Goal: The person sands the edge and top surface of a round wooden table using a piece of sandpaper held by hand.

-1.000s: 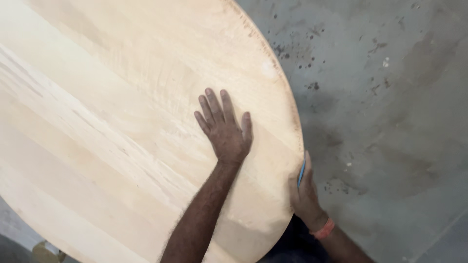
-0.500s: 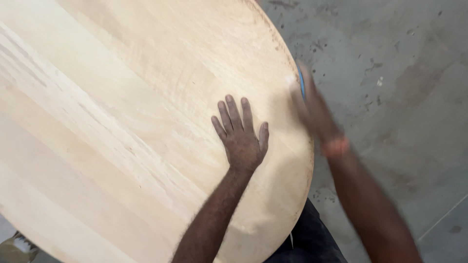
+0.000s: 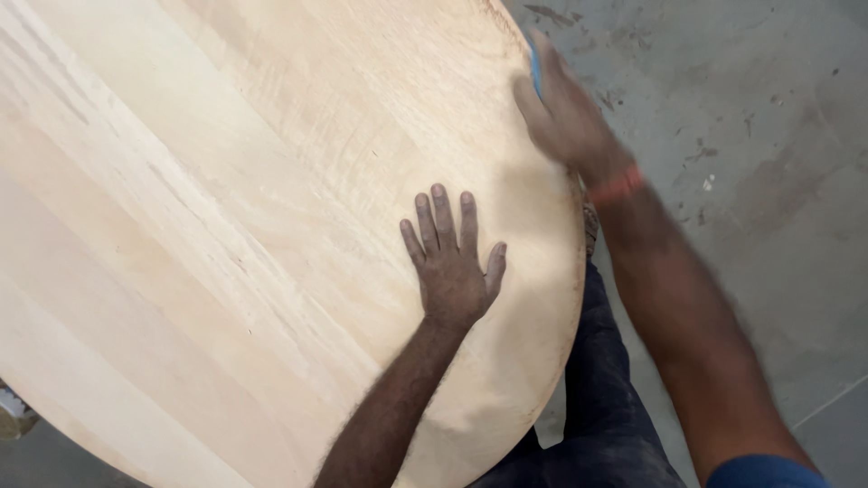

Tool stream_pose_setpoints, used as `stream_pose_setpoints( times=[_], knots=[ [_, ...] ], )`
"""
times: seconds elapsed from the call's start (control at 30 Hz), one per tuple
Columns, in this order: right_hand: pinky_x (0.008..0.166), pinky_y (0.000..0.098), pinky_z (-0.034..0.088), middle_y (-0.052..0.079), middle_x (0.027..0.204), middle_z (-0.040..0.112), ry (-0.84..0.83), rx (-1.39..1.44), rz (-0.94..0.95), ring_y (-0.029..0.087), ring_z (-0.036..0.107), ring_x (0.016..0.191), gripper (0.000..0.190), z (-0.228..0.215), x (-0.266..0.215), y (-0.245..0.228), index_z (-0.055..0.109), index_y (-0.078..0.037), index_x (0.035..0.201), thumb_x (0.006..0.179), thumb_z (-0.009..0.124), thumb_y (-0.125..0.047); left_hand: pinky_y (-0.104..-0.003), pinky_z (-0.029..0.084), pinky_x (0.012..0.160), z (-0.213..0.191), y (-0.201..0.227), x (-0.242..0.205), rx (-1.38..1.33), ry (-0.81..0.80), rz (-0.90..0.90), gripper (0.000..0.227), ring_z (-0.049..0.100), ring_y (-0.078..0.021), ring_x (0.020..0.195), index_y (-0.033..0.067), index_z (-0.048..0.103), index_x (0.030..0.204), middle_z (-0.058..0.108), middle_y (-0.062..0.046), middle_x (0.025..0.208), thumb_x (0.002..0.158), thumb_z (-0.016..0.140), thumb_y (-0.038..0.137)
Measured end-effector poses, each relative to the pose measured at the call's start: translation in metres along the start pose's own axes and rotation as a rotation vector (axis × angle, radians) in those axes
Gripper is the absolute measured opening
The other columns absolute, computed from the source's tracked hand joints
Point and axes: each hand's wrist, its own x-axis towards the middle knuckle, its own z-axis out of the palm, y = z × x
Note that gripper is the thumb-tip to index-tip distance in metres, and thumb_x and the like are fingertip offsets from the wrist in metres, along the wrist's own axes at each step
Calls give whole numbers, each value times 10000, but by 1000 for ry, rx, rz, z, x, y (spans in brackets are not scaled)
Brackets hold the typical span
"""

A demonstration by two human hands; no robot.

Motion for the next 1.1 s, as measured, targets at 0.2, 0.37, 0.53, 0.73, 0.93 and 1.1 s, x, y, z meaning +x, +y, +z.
stream_pose_setpoints(
  times=[0.2,0.37,0.53,0.73,0.93,1.1],
  knots=[
    [1181,449,369,298,1541,459,21,162,159,418,456,1445,607,6,-22,10,257,-33,1605,1084,441,-283,-679,77,1254,-8,-24,46,64,6,-40,795,98,-437,1593,141,269,1649,102,-217,1719,1014,551,529],
    [1209,501,329,371,1552,382,73,212,46,439,424,1454,652,28,-183,-3,118,108,1586,1053,434,-95,-650,49,1329,-6,-81,147,147,172,-169,737,44,-380,1642,180,218,1695,56,-146,1759,1123,467,572],
    [1227,498,360,367,1549,408,82,145,-87,448,462,1449,617,16,-127,4,157,85,1588,1055,435,-54,-650,22,1343,-3,-93,184,173,200,-208,742,-5,-359,1650,187,175,1709,1,-138,1765,1157,459,594],
    [1219,523,398,331,1593,440,-189,159,-223,453,461,1485,528,-3,99,5,249,6,1621,1173,444,-192,-649,17,1350,-8,-91,181,174,177,-223,739,-7,-353,1654,190,173,1713,2,-134,1770,1160,482,572],
    [1248,473,313,300,1613,414,-121,363,-197,401,393,1519,515,-6,20,17,242,3,1615,1139,386,-131,-629,21,1342,-14,-86,183,163,187,-232,723,14,-347,1649,191,214,1700,38,-130,1765,1138,497,548],
    [1184,468,247,276,1582,336,-88,516,207,352,299,1478,564,6,-121,12,202,78,1577,1064,351,-104,-632,17,1322,-18,-80,182,116,130,-271,732,20,-356,1639,176,232,1687,46,-141,1756,1106,509,524]
  ],
)
